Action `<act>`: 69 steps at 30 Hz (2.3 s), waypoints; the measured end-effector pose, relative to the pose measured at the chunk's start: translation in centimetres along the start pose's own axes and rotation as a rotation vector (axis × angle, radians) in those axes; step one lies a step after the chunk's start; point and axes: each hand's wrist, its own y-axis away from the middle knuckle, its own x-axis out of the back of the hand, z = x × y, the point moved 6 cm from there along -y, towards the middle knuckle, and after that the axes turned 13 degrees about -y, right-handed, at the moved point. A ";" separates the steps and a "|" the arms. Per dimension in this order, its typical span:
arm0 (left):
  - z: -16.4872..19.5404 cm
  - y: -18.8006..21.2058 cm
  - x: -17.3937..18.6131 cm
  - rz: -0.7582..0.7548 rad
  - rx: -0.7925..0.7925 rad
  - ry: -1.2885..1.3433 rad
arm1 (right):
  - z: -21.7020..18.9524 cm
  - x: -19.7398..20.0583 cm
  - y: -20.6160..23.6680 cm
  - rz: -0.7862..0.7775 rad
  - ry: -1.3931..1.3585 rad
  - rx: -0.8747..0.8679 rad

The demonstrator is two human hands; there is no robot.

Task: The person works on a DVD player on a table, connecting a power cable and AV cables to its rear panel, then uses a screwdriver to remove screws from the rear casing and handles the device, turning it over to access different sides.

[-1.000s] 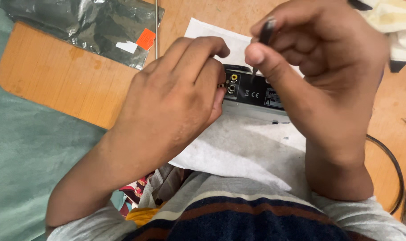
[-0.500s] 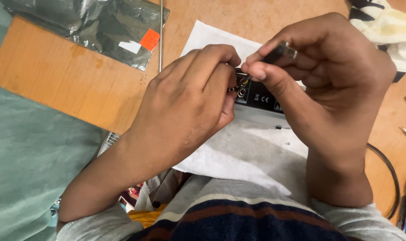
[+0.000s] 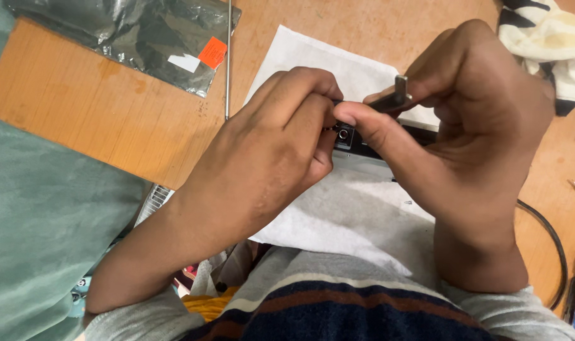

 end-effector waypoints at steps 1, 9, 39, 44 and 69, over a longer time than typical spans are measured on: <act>0.0 0.0 0.0 -0.005 0.002 0.015 | 0.0 0.0 0.0 -0.010 0.004 0.006; -0.3 0.1 -0.1 0.002 0.057 0.035 | 0.1 -0.5 -0.5 -0.044 -0.056 -0.049; -0.5 0.7 0.4 0.046 0.070 0.116 | -1.1 -1.0 -0.5 -0.101 0.127 0.065; -0.6 0.7 0.4 0.043 0.077 0.152 | -1.5 -1.1 -0.8 -0.076 0.045 0.015; -0.3 0.2 1.3 0.022 0.109 0.262 | -2.3 -1.3 -0.2 -0.130 0.051 -0.085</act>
